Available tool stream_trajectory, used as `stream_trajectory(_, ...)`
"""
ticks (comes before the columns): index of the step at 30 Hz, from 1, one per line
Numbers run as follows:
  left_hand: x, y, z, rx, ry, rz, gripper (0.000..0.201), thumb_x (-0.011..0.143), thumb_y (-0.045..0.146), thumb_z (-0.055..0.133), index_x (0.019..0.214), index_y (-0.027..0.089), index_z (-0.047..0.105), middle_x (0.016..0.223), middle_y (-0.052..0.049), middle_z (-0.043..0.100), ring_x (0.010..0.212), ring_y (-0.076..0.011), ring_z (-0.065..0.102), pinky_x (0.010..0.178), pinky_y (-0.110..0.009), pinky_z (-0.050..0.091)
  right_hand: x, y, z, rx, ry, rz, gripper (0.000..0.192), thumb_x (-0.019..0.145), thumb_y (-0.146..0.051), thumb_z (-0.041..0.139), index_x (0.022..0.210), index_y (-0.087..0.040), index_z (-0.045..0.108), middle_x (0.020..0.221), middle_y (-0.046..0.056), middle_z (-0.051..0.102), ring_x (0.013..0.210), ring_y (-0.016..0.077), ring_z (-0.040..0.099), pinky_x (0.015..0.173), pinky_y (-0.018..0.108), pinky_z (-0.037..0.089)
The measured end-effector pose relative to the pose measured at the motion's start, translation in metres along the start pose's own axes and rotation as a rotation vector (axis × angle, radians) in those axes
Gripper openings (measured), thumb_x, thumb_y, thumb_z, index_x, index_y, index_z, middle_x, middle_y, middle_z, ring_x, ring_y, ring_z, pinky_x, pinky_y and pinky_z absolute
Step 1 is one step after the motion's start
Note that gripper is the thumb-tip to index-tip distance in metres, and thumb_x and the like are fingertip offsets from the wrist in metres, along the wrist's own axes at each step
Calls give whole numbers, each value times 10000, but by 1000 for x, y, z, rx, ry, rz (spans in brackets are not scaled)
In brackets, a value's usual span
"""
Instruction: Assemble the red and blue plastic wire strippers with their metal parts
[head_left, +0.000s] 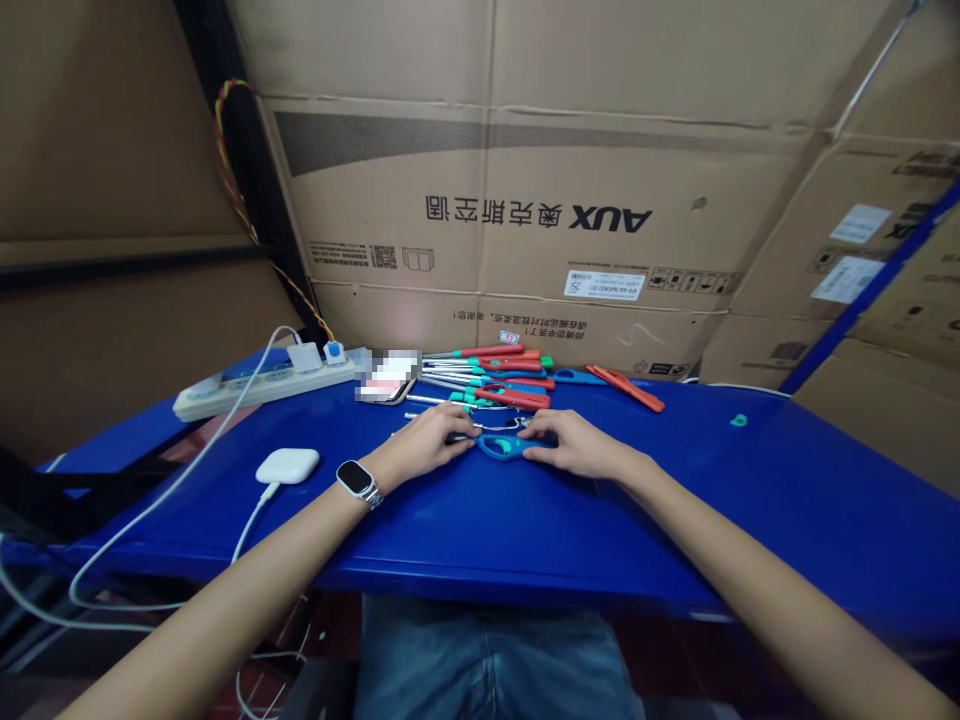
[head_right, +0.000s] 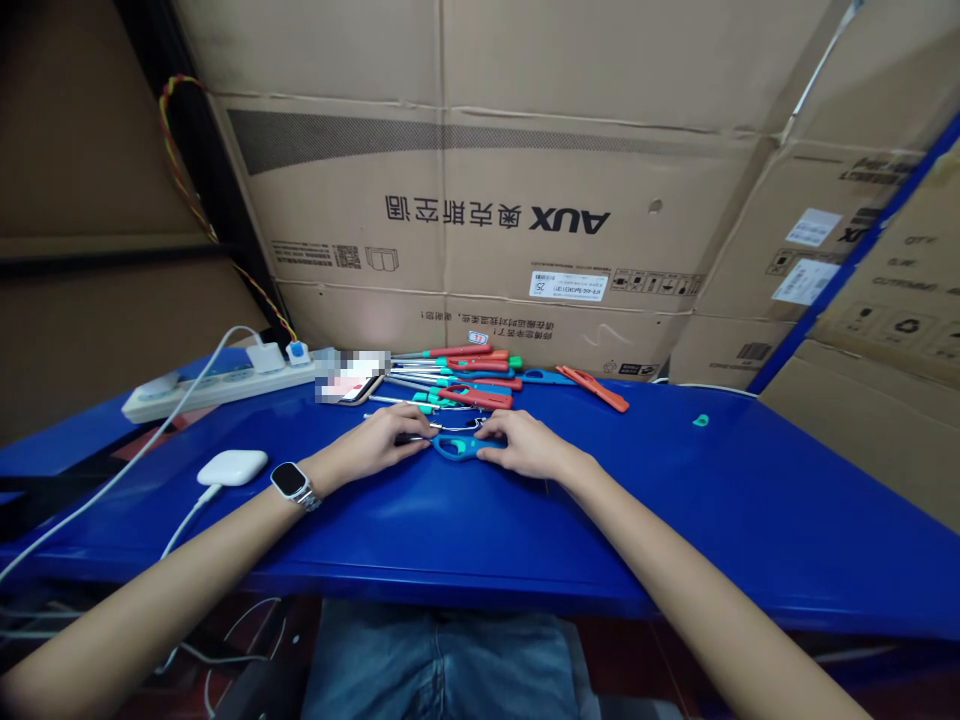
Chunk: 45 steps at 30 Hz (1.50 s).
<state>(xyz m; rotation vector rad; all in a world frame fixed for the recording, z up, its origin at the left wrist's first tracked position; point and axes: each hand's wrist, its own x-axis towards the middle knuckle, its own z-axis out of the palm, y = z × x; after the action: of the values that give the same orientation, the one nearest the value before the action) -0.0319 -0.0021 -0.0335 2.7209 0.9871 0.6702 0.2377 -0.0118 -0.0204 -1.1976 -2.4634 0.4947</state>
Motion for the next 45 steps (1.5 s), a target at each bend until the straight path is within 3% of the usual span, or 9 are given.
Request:
stream_trajectory(10,10,-4,-2,-85,-88,-118,143,870,273,617,887,164,707,863,-51,685,758,-174,610,696,-275,470,12,-7,-8,45,-120,72,160,776,-217,695,922,-152,676,870,43,684,763,174,610,709,297,469)
stream_trajectory(16,22,-6,-15,-201,-259,-167,174,823,283,652,922,144,688,820,-33,698,716,-161,609,644,-251,455,9,-9,-7,227,-144,84,234,740,-212,716,942,-156,613,833,4,631,740,143,570,664,258,446)
stream_trajectory(23,27,-1,-35,18,-42,5,109,832,212,663,936,181,674,972,-59,681,913,-214,612,823,-334,471,-3,-17,0,157,-34,-19,232,890,-376,583,962,-176,677,916,21,696,791,169,603,736,281,453)
stream_trajectory(28,21,-4,-36,115,68,97,55,865,197,630,919,196,636,959,-51,641,943,-225,582,822,-354,463,-8,-22,4,-93,152,-9,282,927,-400,535,1108,-238,678,884,34,734,752,192,653,699,284,435)
stream_trajectory(36,20,17,-32,231,61,136,169,866,270,662,1011,191,624,1023,-63,624,1002,-247,561,881,-391,444,-9,-20,6,-194,218,-38,268,927,-348,548,1146,-234,651,1031,61,745,852,219,695,730,295,453)
stream_trajectory(45,20,20,-31,267,61,222,180,988,273,472,1054,177,609,1036,-81,603,979,-225,537,898,-391,448,-10,-22,9,-195,252,-72,266,937,-346,525,1155,-237,633,1118,64,729,903,216,701,749,292,470)
